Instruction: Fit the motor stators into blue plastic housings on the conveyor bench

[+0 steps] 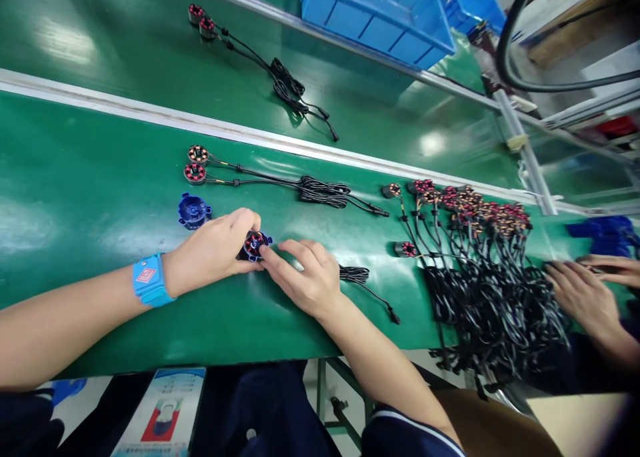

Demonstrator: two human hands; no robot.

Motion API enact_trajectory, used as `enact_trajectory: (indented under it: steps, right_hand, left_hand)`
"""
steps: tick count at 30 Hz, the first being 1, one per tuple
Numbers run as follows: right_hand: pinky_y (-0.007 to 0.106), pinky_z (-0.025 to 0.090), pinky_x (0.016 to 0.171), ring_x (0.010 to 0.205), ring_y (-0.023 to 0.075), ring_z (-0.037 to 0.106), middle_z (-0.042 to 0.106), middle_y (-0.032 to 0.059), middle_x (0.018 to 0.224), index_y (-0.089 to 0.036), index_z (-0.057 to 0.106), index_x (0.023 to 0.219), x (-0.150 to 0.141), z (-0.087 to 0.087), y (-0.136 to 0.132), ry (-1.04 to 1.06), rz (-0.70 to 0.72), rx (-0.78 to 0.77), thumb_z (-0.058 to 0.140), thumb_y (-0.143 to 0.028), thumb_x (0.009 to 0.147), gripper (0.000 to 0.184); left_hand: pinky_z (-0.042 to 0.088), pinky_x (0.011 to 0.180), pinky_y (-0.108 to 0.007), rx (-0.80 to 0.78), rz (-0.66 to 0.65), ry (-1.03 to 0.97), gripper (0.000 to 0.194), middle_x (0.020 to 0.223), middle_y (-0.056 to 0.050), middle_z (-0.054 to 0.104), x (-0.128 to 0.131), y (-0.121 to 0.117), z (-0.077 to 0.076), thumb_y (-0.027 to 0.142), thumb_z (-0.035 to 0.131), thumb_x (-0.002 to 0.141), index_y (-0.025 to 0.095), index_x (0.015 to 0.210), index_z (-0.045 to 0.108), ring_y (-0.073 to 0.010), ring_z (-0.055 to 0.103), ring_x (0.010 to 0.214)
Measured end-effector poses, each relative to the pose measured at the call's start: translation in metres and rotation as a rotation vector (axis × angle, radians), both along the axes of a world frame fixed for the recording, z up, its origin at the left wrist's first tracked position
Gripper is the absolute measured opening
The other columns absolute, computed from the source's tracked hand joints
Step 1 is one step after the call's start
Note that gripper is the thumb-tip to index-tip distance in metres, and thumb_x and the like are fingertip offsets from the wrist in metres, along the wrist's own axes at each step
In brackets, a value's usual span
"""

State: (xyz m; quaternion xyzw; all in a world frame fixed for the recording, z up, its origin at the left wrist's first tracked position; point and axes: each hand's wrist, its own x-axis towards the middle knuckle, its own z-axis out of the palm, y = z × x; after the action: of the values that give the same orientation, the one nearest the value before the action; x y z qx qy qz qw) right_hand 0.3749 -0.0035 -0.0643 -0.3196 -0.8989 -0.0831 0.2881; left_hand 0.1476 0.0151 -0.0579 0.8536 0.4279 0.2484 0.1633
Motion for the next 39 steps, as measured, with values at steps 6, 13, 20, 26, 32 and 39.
enact_trajectory:
  steps: [6, 13, 20, 26, 32, 39]
  right_hand:
    - [0.038, 0.057, 0.087, 0.112, 0.0265, 0.061, 0.070, 0.0110, 0.120, -0.016, 0.070, 0.118, -0.006, 0.004, 0.000, -0.087, 0.001, -0.081, 0.068, -0.022, 0.097, 0.022]
    - [0.042, 0.061, 0.092, 0.112, 0.0270, 0.065, 0.070, 0.0124, 0.121, -0.018, 0.068, 0.122, -0.011, -0.001, -0.004, -0.018, -0.009, -0.121, 0.059, -0.018, 0.100, 0.024]
    - [0.038, 0.060, 0.094, 0.110, 0.0242, 0.066, 0.070, 0.0111, 0.116, -0.019, 0.067, 0.117, -0.014, -0.004, -0.003, 0.087, -0.022, -0.159, 0.058, -0.017, 0.100, 0.020]
    - [0.039, 0.062, 0.086, 0.105, 0.0244, 0.067, 0.069, 0.0135, 0.111, -0.015, 0.045, 0.136, -0.012, -0.009, -0.002, 0.345, 0.029, -0.335, 0.061, -0.018, 0.098, 0.042]
    - [0.036, 0.063, 0.081, 0.101, 0.0233, 0.070, 0.069, 0.0114, 0.106, -0.020, 0.043, 0.130, -0.012, -0.011, -0.004, 0.396, 0.018, -0.335, 0.062, -0.019, 0.098, 0.037]
    - [0.035, 0.062, 0.077, 0.095, 0.0230, 0.072, 0.069, 0.0104, 0.104, -0.020, 0.044, 0.123, -0.011, -0.008, -0.005, 0.393, -0.022, -0.415, 0.062, -0.022, 0.098, 0.032]
  left_hand:
    - [0.051, 0.073, -0.035, 0.086, 0.007, 0.066, 0.059, 0.102, -0.007, 0.067, -0.003, -0.005, 0.000, 0.044, 0.086, 0.077, 0.017, 0.111, 0.046, -0.0247, 0.068, 0.085]
    - [0.048, 0.079, -0.037, 0.474, -0.064, 0.180, 0.015, 0.102, -0.007, 0.075, -0.003, -0.018, 0.013, 0.021, 0.062, 0.098, 0.015, 0.111, 0.056, -0.0230, 0.069, 0.097]
    - [0.050, 0.076, -0.039, 0.506, -0.018, 0.441, 0.020, 0.100, -0.016, 0.073, 0.016, -0.033, 0.023, 0.007, 0.053, 0.096, 0.003, 0.114, 0.060, -0.0274, 0.068, 0.093]
    - [0.051, 0.082, -0.042, 0.531, 0.000, 0.628, 0.046, 0.113, -0.022, 0.070, 0.031, -0.045, 0.021, 0.005, 0.043, 0.094, -0.004, 0.139, 0.044, -0.0331, 0.068, 0.100]
    - [0.051, 0.086, -0.041, 0.463, 0.002, 0.609, 0.053, 0.121, -0.022, 0.068, 0.027, -0.048, 0.021, 0.004, 0.041, 0.095, 0.001, 0.147, 0.036, -0.0312, 0.067, 0.107]
    - [0.049, 0.084, -0.040, 0.420, -0.042, 0.589, 0.052, 0.118, -0.019, 0.069, 0.025, -0.041, 0.020, 0.004, 0.043, 0.096, 0.001, 0.147, 0.038, -0.0295, 0.066, 0.104]
